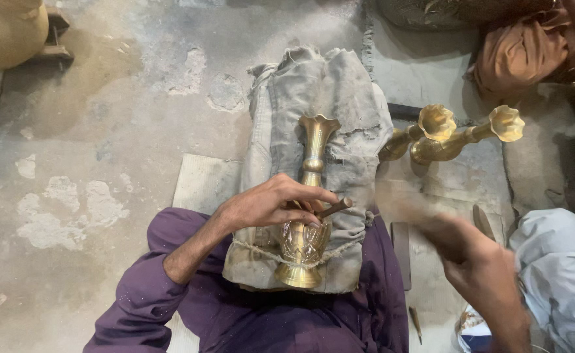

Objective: The person sits on the floor holding a brass vase against a cloth cushion and decorates its surface by hammering: they hold a small steel punch against the vase with one hand and strike it with a wooden mallet in the other, repositioning the punch repeatedly around the vase body.

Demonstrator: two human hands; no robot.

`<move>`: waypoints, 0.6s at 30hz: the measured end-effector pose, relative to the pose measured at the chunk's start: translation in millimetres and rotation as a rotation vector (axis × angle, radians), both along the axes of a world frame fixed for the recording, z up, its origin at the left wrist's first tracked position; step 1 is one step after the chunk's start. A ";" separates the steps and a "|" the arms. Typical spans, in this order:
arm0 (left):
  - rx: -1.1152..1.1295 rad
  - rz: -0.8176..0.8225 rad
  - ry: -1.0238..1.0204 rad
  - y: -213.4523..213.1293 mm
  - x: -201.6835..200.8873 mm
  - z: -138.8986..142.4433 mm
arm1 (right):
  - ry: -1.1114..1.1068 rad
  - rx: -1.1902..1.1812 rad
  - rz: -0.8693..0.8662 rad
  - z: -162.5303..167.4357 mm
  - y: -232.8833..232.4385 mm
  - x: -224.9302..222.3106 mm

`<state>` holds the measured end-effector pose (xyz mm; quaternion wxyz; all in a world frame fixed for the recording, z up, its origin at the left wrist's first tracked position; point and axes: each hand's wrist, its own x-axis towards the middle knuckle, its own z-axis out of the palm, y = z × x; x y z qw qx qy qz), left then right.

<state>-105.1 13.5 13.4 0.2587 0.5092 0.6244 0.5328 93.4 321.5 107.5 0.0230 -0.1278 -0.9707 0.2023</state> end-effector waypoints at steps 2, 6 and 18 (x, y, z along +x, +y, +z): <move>-0.003 0.002 0.006 0.2 -0.4 -0.6 | 0.060 0.151 -0.028 -1.5 0.3 0.3; 0.019 0.002 -0.011 -2.7 -1.8 -0.1 | 0.156 -0.547 -0.102 -8.7 -0.6 -2.3; -0.008 -0.006 -0.038 -1.2 -2.4 -0.2 | 0.098 0.336 0.065 -7.7 8.5 -3.0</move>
